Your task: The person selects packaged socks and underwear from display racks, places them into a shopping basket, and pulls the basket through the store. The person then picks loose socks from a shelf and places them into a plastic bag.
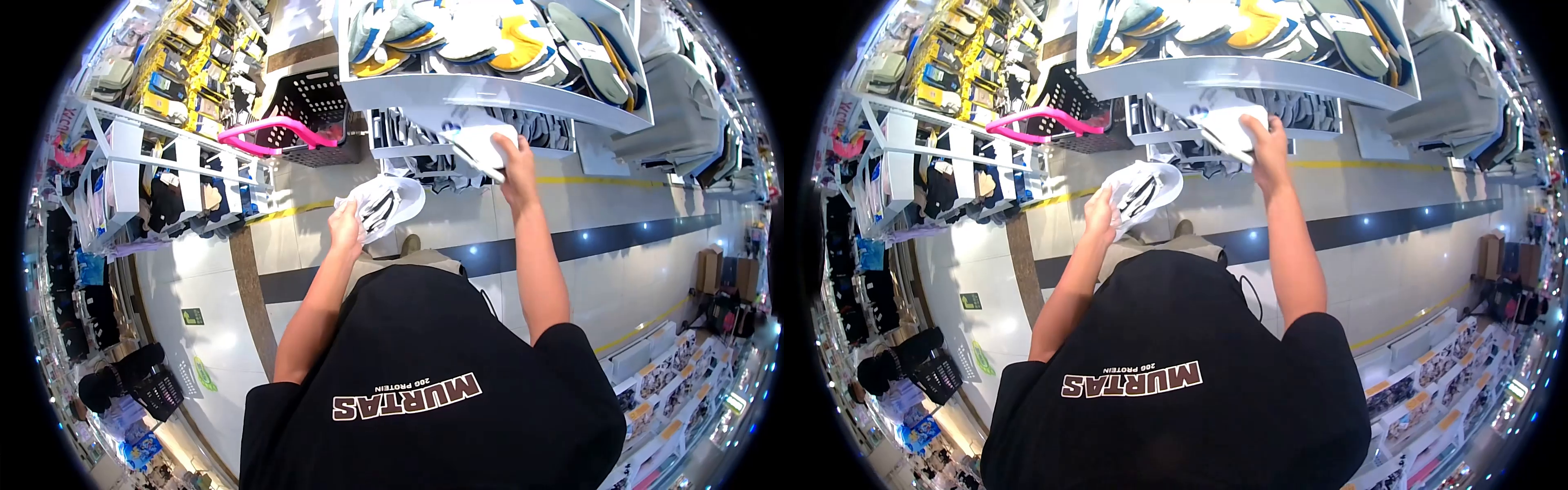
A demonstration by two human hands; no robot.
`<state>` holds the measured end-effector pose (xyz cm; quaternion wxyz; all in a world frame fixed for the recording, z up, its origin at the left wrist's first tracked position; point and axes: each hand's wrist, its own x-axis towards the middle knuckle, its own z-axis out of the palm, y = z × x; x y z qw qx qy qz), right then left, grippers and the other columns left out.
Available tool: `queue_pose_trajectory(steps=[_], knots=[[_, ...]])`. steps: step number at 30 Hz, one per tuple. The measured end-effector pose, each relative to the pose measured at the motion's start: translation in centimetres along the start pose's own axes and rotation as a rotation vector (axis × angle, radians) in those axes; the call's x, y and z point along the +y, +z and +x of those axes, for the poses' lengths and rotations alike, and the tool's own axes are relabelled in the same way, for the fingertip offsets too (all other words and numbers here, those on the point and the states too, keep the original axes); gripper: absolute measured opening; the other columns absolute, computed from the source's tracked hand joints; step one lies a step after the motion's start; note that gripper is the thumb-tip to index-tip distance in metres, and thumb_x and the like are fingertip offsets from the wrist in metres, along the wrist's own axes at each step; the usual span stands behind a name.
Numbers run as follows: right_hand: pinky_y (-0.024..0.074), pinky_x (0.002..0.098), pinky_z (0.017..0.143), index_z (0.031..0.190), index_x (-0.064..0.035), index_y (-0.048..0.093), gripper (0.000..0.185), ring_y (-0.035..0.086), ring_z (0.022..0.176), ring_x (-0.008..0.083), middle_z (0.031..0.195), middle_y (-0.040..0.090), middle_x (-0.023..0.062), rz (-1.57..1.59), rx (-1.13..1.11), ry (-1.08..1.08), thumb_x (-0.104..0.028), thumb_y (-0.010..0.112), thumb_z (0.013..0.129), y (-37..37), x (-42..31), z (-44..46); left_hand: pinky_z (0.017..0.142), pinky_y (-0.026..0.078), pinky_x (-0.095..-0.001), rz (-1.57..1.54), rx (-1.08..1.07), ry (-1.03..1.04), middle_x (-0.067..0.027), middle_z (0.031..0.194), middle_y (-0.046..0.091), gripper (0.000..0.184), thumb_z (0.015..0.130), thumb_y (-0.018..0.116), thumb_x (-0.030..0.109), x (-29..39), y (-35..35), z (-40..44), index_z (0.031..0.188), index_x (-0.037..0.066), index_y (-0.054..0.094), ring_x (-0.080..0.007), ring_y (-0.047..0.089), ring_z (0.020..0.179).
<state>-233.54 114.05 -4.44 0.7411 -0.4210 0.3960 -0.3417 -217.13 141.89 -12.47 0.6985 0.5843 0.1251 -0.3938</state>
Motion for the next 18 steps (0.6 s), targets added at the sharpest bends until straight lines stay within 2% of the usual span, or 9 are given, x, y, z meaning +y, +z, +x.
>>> queue_pose_trajectory(steps=[2,3,5,7,10,11,13,15,18], knots=[[0.0544,0.0318,0.074,0.125,0.0092,0.046,0.059,0.066,0.088,0.021,0.106,0.064,0.0161,0.02,0.026,-0.096,-0.01,0.076,0.078,1.2,2.1,3.9,0.071,0.057,-0.0326,0.023,0.008,-0.017,-0.0136,0.107,0.068,0.03,0.103,0.049,0.019,0.2,0.1,-0.4,0.116,-0.006,0.061,-0.0201,0.068,0.084],[0.0537,0.0326,0.081,0.122,0.0068,0.052,0.05,0.065,0.094,0.0213,0.11,0.065,0.0146,-0.074,0.106,-0.057,-0.01,0.074,0.08,3.5,1.6,3.6,0.069,0.056,-0.0326,0.041,0.01,-0.025,-0.0131,0.106,0.068,0.03,0.103,0.049,0.019,0.1,0.0,-0.3,0.116,-0.006,0.061,-0.0193,0.068,0.083],[0.0496,0.0338,0.087,0.125,-0.0008,0.056,0.058,0.064,0.1,0.0256,0.114,0.065,0.0114,-0.187,0.051,-0.442,-0.01,0.081,0.073,6.2,3.6,5.7,0.066,0.055,-0.0321,0.081,-0.001,-0.044,-0.012,0.104,0.068,0.03,0.103,0.05,0.019,-0.5,-0.7,0.1,0.116,-0.005,0.061,-0.0173,0.066,0.079],[0.0469,0.0371,0.093,0.125,-0.0022,0.057,0.061,0.061,0.106,0.0298,0.117,0.065,0.0169,-0.517,0.003,-0.463,-0.021,0.082,0.073,6.9,5.4,8.7,0.047,0.044,-0.0281,0.052,0.016,-0.048,-0.004,0.082,0.064,0.027,0.103,0.051,0.022,-0.2,-0.1,-1.0,0.114,0.0,0.063,-0.0103,0.056,0.058],[0.044,0.0426,0.098,0.125,0.0006,0.055,0.066,0.058,0.111,0.037,0.119,0.061,0.0234,-0.978,0.084,-0.645,-0.035,0.079,0.074,7.9,7.6,9.9,0.037,0.02,-0.0249,0.059,-0.007,-0.095,0.0042,0.063,0.047,0.028,0.101,0.053,0.026,-1.2,-1.4,-0.6,0.118,0.007,0.065,-0.0062,0.03,0.042],[0.0428,0.0445,0.099,0.124,0.0019,0.054,0.069,0.056,0.113,0.0393,0.121,0.059,0.0251,-1.119,0.125,-0.698,-0.039,0.078,0.074,8.2,8.1,9.9,0.043,0.037,-0.0261,0.091,-0.091,-0.091,-0.0023,0.081,0.062,0.03,0.102,0.052,0.023,-1.4,-2.7,-0.2,0.122,0.004,0.063,-0.0103,0.05,0.053],[0.0411,0.0466,0.101,0.134,0.0002,0.046,0.08,0.053,0.116,0.0416,0.126,0.056,0.0251,-1.332,0.184,-0.655,-0.043,0.077,0.074,8.3,8.8,8.6,0.059,0.048,-0.0293,0.041,-0.066,-0.068,-0.007,0.098,0.066,0.031,0.102,0.052,0.022,-2.2,-3.2,0.2,0.122,0.001,0.062,-0.0151,0.06,0.072],[0.0375,0.0489,0.102,0.144,-0.0015,0.033,0.094,0.047,0.122,0.0402,0.134,0.049,0.025,-1.478,0.137,-0.498,-0.045,0.077,0.073,8.6,8.3,6.6,0.075,0.052,-0.0325,0.018,-0.046,-0.058,-0.0108,0.112,0.067,0.032,0.102,0.051,0.021,-2.8,-3.8,0.3,0.123,-0.001,0.061,-0.0194,0.065,0.091],[0.0353,0.0508,0.1,0.138,-0.0002,0.043,0.085,0.047,0.121,0.0382,0.13,0.052,0.0222,-1.495,0.174,-0.616,-0.049,0.073,0.075,8.2,8.1,5.8,0.087,0.052,-0.0345,0.027,-0.039,-0.064,-0.0127,0.121,0.065,0.032,0.102,0.051,0.02,-2.8,-4.0,-0.3,0.123,-0.003,0.06,-0.0218,0.064,0.104]])
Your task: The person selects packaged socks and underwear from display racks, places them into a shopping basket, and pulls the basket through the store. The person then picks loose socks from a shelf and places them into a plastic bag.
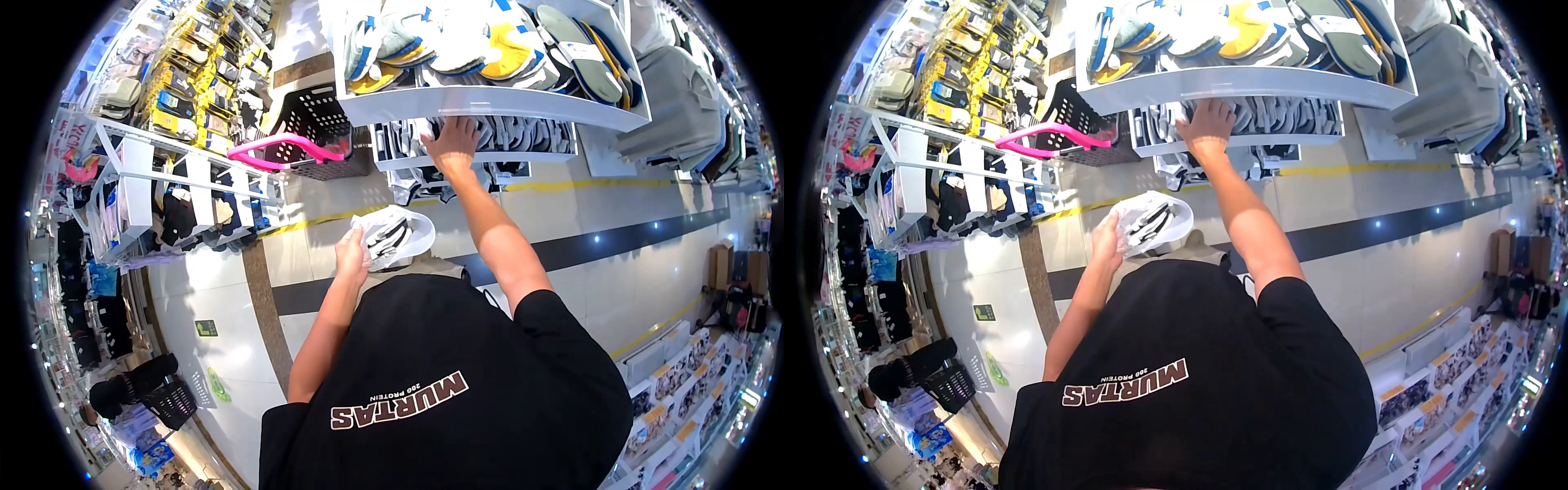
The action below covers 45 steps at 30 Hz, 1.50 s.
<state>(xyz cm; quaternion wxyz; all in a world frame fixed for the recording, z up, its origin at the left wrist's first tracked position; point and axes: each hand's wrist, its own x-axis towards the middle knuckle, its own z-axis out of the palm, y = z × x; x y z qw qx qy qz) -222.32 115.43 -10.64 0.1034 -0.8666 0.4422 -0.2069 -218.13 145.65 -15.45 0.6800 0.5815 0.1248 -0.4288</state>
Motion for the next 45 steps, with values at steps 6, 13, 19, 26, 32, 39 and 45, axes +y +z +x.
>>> queue_pose_trajectory(steps=[6,13,19,26,32,39,45], knots=[[0.0321,0.0581,0.099,0.131,-0.0119,0.055,0.064,0.039,0.128,0.0423,0.133,0.05,0.0212,-0.108,0.081,-0.01,-0.046,0.067,0.078,1.0,1.9,1.1,0.049,0.038,-0.0256,0.059,-0.026,-0.02,-0.0013,0.082,0.059,0.026,0.102,0.053,0.023,1.3,0.8,-0.7,0.115,0.003,0.063,-0.0091,0.051,0.059],[0.0507,0.0417,0.073,0.092,-0.0048,0.068,0.019,0.064,0.078,0.0316,0.084,0.068,0.0136,0.755,-0.257,-0.154,-0.022,0.07,0.083,-2.1,0.3,-6.7,0.037,0.023,-0.0246,0.004,-0.013,-0.021,0.0065,0.059,0.046,0.022,0.102,0.054,0.025,2.6,2.9,-1.9,0.099,0.007,0.066,-0.0037,0.034,0.041],[0.0496,0.0429,0.09,0.107,-0.004,0.066,0.035,0.064,0.105,0.0316,0.108,0.067,0.016,0.591,-0.728,-0.49,-0.024,0.073,0.079,0.9,0.7,-16.1,0.043,0.033,-0.0221,0.114,-0.066,0.093,0.0053,0.068,0.055,0.023,0.102,0.055,0.025,0.2,3.4,-0.6,0.103,0.005,0.066,-0.0037,0.046,0.051],[0.0453,0.0422,0.101,0.119,-0.0018,0.061,0.06,0.058,0.116,0.0344,0.121,0.063,0.0176,0.034,-1.169,-0.625,-0.032,0.083,0.071,2.2,0.8,-14.7,0.043,0.029,-0.022,0.228,-0.177,-0.018,0.0056,0.068,0.055,0.023,0.101,0.056,0.025,-0.3,5.6,-3.2,0.106,0.006,0.067,-0.002,0.041,0.05],[0.051,0.0433,0.091,0.11,-0.0023,0.066,0.06,0.066,0.102,0.0354,0.108,0.069,0.0212,0.137,-1.321,-0.552,-0.045,0.081,0.071,4.9,3.0,-16.1,0.046,0.028,-0.0213,0.285,-0.237,-0.043,0.0048,0.073,0.057,0.026,0.101,0.056,0.026,-0.4,5.9,-4.2,0.106,0.003,0.068,-0.0022,0.041,0.053],[0.0526,0.0439,0.087,0.104,-0.0005,0.068,0.04,0.067,0.096,0.0371,0.101,0.07,0.0213,0.104,-1.173,-0.546,-0.033,0.07,0.08,5.2,3.9,-16.6,0.065,0.044,-0.023,0.278,-0.248,-0.053,-0.0026,0.098,0.067,0.03,0.101,0.056,0.026,-0.5,5.6,-3.5,0.112,0.001,0.068,-0.0071,0.056,0.076],[0.0539,0.0477,0.083,0.104,-0.0093,0.069,0.024,0.068,0.096,0.0362,0.1,0.07,0.0182,0.007,-1.084,-0.582,-0.013,0.053,0.086,4.7,3.4,-17.4,0.049,0.032,-0.0215,0.308,-0.202,-0.075,0.0056,0.075,0.06,0.025,0.1,0.057,0.025,0.6,8.2,-5.2,0.108,0.004,0.07,-0.0019,0.044,0.056]])
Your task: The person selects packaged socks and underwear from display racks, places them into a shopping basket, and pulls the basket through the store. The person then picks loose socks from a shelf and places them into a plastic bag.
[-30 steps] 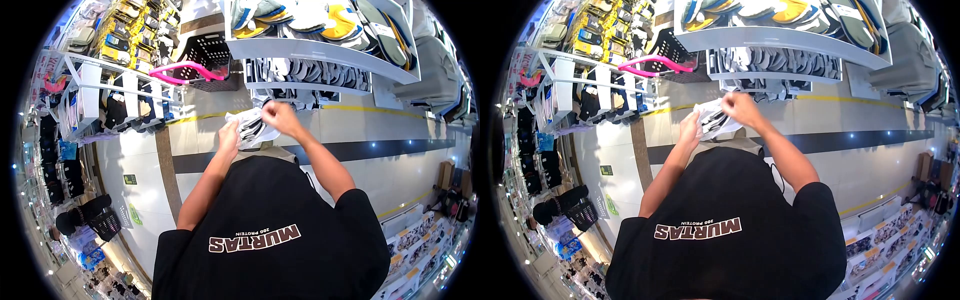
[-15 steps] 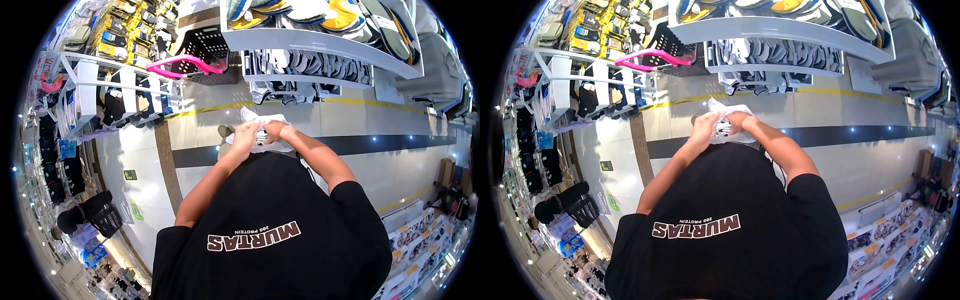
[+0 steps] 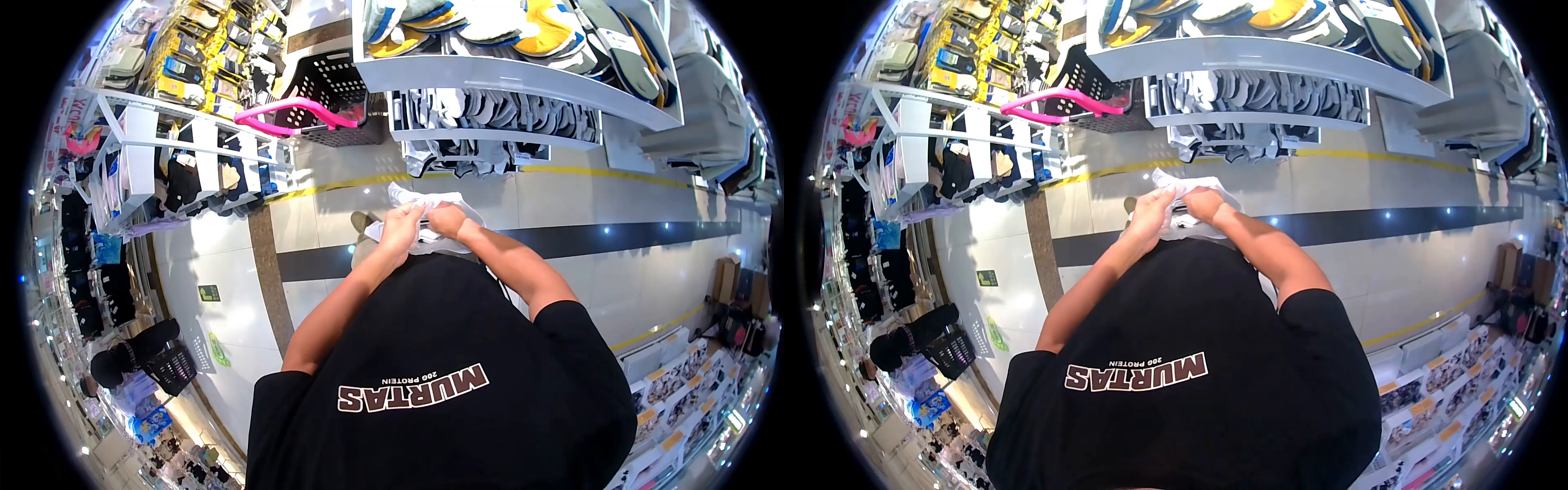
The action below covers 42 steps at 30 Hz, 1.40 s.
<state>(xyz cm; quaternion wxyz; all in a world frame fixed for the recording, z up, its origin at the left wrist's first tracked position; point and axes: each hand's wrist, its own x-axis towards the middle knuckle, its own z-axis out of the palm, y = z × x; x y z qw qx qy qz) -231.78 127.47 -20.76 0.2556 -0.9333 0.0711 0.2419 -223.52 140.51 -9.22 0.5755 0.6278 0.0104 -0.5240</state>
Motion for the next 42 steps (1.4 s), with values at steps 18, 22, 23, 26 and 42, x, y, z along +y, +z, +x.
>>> queue_pose_trajectory(steps=[18,22,23,26,42], knots=[[0.0509,0.0316,0.084,0.108,-0.0064,0.069,0.039,0.062,0.092,0.0142,0.098,0.068,0.0047,0.958,0.662,0.133,-0.011,0.083,0.072,-14.6,4.9,-15.5,0.035,0.02,-0.0253,-0.167,0.3,0.083,0.0079,0.052,0.039,0.022,0.099,0.058,0.025,0.9,-6.4,4.1,0.101,0.007,0.071,-0.0038,0.031,0.038],[0.0496,0.0297,0.086,0.114,-0.0048,0.067,0.04,0.063,0.096,0.0158,0.106,0.068,0.0071,1.242,1.044,0.257,-0.014,0.08,0.078,-16.8,10.4,-17.1,0.036,0.02,-0.025,-0.181,0.319,0.052,0.008,0.054,0.036,0.023,0.101,0.056,0.027,0.7,-7.1,3.6,0.103,0.008,0.068,-0.0043,0.031,0.039],[0.0495,0.029,0.086,0.115,-0.0023,0.065,0.041,0.063,0.096,0.0159,0.107,0.067,0.0086,1.325,1.127,0.268,-0.015,0.079,0.079,-17.3,11.7,-17.0,0.036,0.02,-0.025,-0.185,0.325,0.049,0.008,0.054,0.036,0.023,0.101,0.056,0.027,0.5,-7.2,3.6,0.104,0.008,0.067,-0.0045,0.031,0.039],[0.0498,0.0296,0.086,0.119,0.0014,0.063,0.044,0.064,0.095,0.0179,0.11,0.066,0.0113,1.441,1.383,0.334,-0.015,0.079,0.081,-18.3,16.6,-13.9,0.035,0.021,-0.0247,-0.22,0.279,0.046,0.0075,0.056,0.038,0.022,0.101,0.055,0.028,0.2,-7.0,2.6,0.104,0.009,0.065,-0.0047,0.031,0.039],[0.0425,0.0488,0.101,0.123,-0.0047,0.063,0.067,0.053,0.114,0.0442,0.123,0.061,0.0242,0.083,1.35,0.675,-0.05,0.075,0.076,-16.9,27.2,-4.4,0.038,0.021,-0.0227,-0.191,0.211,0.067,0.009,0.056,0.039,0.023,0.101,0.055,0.03,-1.1,-5.0,0.5,0.097,0.009,0.065,-0.0023,0.032,0.041]])
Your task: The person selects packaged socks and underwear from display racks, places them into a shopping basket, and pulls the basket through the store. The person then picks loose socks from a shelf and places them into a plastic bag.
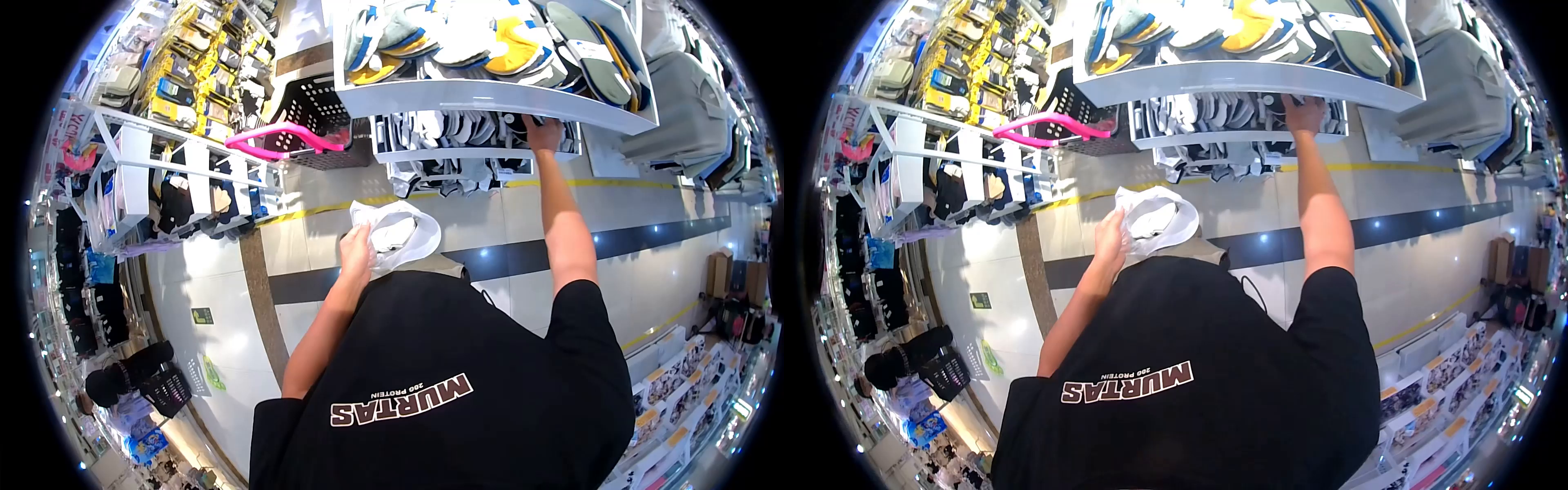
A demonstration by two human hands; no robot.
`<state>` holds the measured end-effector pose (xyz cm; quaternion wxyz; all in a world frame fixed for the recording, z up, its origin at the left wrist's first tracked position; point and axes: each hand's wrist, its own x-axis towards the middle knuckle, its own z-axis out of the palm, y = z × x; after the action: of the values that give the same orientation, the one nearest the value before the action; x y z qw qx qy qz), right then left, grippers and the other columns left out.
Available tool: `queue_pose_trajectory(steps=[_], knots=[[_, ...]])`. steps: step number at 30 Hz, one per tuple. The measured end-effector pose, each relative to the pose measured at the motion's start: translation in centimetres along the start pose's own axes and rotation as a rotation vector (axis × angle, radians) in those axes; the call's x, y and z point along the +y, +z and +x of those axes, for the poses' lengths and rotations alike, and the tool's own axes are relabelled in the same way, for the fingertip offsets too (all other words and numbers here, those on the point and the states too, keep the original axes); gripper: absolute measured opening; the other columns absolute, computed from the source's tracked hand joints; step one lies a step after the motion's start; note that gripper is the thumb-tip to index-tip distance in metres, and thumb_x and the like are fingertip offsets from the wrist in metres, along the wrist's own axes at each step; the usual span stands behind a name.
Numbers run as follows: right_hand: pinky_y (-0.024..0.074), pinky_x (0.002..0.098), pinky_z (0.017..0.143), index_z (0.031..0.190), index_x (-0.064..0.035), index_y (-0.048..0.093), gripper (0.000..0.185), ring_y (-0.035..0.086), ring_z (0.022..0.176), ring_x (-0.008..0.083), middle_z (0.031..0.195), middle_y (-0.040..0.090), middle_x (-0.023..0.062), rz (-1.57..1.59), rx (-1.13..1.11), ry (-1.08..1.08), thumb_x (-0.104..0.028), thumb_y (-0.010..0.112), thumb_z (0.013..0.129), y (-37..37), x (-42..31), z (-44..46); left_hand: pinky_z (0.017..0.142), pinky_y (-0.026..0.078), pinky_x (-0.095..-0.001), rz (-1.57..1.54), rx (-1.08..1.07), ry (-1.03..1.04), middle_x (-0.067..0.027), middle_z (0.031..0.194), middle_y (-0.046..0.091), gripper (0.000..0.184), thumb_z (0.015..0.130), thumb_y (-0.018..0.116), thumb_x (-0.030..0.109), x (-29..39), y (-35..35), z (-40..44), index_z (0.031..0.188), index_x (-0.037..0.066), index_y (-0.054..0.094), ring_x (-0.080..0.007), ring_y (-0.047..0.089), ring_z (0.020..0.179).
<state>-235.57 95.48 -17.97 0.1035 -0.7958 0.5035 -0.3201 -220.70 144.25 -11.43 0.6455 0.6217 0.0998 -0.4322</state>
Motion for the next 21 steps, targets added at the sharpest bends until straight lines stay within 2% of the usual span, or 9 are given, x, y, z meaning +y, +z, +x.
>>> queue_pose_trajectory(steps=[5,6,7,9,10,12,14,17,21], knots=[[0.0481,0.0439,0.092,0.111,-0.0017,0.067,0.043,0.061,0.104,0.0368,0.115,0.063,0.0219,0.211,0.126,0.048,-0.031,0.076,0.081,-6.0,-6.9,-3.7,0.039,0.02,-0.0227,-0.006,-0.044,-0.012,0.0092,0.056,0.037,0.022,0.101,0.055,0.029,0.6,1.2,-0.1,0.099,0.009,0.065,-0.0025,0.03,0.042],[0.0515,0.038,0.078,0.104,-0.0016,0.068,0.03,0.065,0.083,0.0278,0.095,0.068,0.015,0.517,-0.02,0.145,-0.023,0.073,0.084,-8.0,-9.9,-5.5,0.038,0.019,-0.0226,-0.007,-0.059,0.002,0.0087,0.056,0.037,0.021,0.102,0.055,0.029,0.4,1.2,0.1,0.101,0.01,0.064,-0.003,0.03,0.042],[0.0508,0.0317,0.068,0.097,-0.0011,0.069,0.021,0.063,0.071,0.0177,0.079,0.067,0.0073,0.582,-0.066,0.01,-0.019,0.071,0.086,-7.2,-9.8,-7.9,0.038,0.019,-0.0225,-0.007,-0.081,0.022,0.0082,0.056,0.037,0.02,0.102,0.055,0.028,0.3,1.3,0.2,0.103,0.011,0.064,-0.0035,0.031,0.041],[0.0491,0.0255,0.069,0.09,-0.0014,0.069,0.011,0.061,0.076,0.0097,0.08,0.067,0.0032,0.844,-0.522,0.169,-0.013,0.069,0.089,-10.7,-15.5,-13.6,0.041,0.021,-0.0229,-0.006,-0.054,0.018,0.0096,0.058,0.041,0.026,0.102,0.054,0.027,0.5,1.9,0.0,0.095,0.007,0.069,-0.0007,0.029,0.045],[0.0488,0.0266,0.068,0.09,-0.002,0.069,0.012,0.061,0.076,0.0103,0.082,0.068,0.0042,0.861,-0.567,-0.058,-0.014,0.069,0.089,-10.3,-16.9,-16.8,0.041,0.021,-0.0228,0.004,-0.054,0.022,0.0095,0.059,0.042,0.026,0.102,0.054,0.027,0.3,2.1,0.0,0.094,0.007,0.069,-0.0005,0.03,0.046],[0.0513,0.0339,0.075,0.099,-0.0052,0.07,0.019,0.066,0.082,0.0242,0.093,0.069,0.0107,0.711,-0.989,-0.29,-0.019,0.069,0.086,-9.8,-18.6,-21.0,0.042,0.022,-0.0224,0.034,-0.071,0.026,0.0094,0.06,0.044,0.026,0.102,0.054,0.027,0.0,2.8,0.0,0.095,0.006,0.069,-0.0005,0.031,0.048],[0.0495,0.0409,0.087,0.111,-0.0075,0.067,0.032,0.064,0.101,0.0303,0.109,0.067,0.0135,0.552,-1.12,-0.457,-0.025,0.069,0.084,-6.3,-18.4,-25.1,0.043,0.024,-0.022,0.07,-0.098,0.033,0.0093,0.061,0.046,0.026,0.102,0.054,0.026,0.0,3.6,-0.1,0.098,0.005,0.07,-0.0007,0.033,0.049],[0.0432,0.0473,0.099,0.126,-0.011,0.06,0.051,0.055,0.12,0.0297,0.125,0.06,0.0139,-0.011,-1.16,-0.709,-0.032,0.072,0.082,-0.8,-17.4,-28.7,0.045,0.028,-0.0215,0.125,-0.143,0.023,0.0079,0.065,0.051,0.027,0.102,0.054,0.026,-0.3,5.0,-1.0,0.105,0.004,0.071,-0.0007,0.038,0.052],[0.0345,0.0556,0.108,0.144,-0.0146,0.044,0.075,0.043,0.135,0.0357,0.144,0.047,0.0143,-0.337,-1.525,-0.643,-0.04,0.074,0.08,-1.0,-17.1,-28.7,0.06,0.046,-0.0213,0.074,-0.216,0.073,-0.0015,0.087,0.068,0.029,0.1,0.058,0.028,-1.3,5.8,-1.2,0.113,0.004,0.068,-0.0064,0.06,0.07]])
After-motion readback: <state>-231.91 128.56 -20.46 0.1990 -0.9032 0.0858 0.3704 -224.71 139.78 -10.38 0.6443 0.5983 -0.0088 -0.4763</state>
